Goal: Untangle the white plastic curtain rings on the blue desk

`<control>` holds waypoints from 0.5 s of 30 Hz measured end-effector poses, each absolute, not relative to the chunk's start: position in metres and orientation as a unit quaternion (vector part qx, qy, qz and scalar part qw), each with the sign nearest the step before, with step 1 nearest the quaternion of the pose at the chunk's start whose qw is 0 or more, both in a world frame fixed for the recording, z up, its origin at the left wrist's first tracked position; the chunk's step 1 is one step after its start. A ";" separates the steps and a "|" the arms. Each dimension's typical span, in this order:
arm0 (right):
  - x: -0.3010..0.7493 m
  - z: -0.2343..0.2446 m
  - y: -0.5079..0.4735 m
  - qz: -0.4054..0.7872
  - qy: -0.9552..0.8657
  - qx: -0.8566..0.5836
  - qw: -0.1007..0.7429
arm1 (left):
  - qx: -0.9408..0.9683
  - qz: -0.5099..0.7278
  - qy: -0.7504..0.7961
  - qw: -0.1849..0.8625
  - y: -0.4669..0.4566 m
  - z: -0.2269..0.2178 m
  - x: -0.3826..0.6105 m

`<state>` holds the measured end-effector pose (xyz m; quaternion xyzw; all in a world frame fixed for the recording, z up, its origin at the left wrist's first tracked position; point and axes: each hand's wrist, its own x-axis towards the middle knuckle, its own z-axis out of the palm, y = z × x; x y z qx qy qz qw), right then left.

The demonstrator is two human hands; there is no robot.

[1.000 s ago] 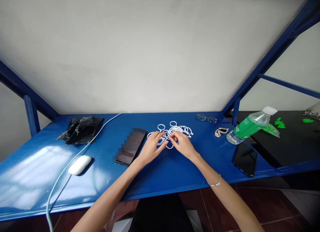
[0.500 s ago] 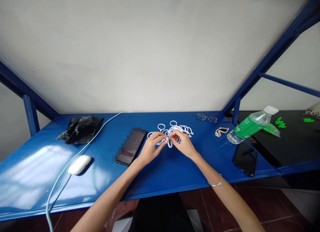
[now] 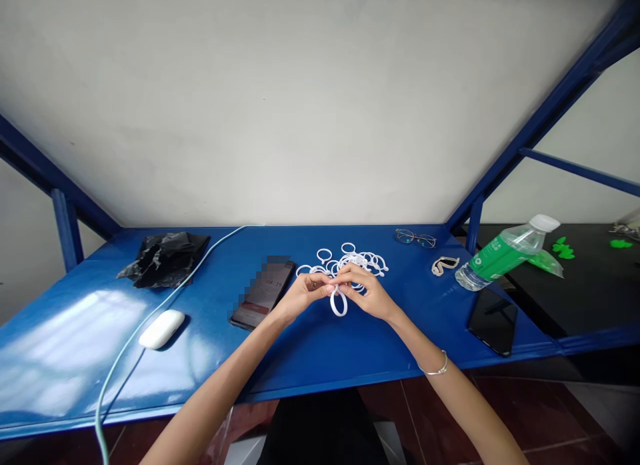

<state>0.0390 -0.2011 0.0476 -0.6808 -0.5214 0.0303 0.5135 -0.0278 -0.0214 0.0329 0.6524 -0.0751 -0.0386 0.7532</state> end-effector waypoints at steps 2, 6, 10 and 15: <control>0.039 0.048 -0.202 0.058 -0.524 -0.678 0.511 | 0.629 -0.071 -0.079 0.770 -0.021 0.031 -0.028; 0.041 0.048 -0.204 0.100 -0.517 -0.680 0.510 | 0.579 -0.122 -0.076 0.802 -0.023 0.026 -0.028; 0.043 0.046 -0.202 0.115 -0.486 -0.691 0.523 | 0.524 -0.150 -0.058 0.836 -0.027 0.020 -0.027; 0.044 0.041 -0.200 0.142 -0.463 -0.685 0.544 | 0.507 -0.156 -0.034 0.847 -0.029 0.018 -0.025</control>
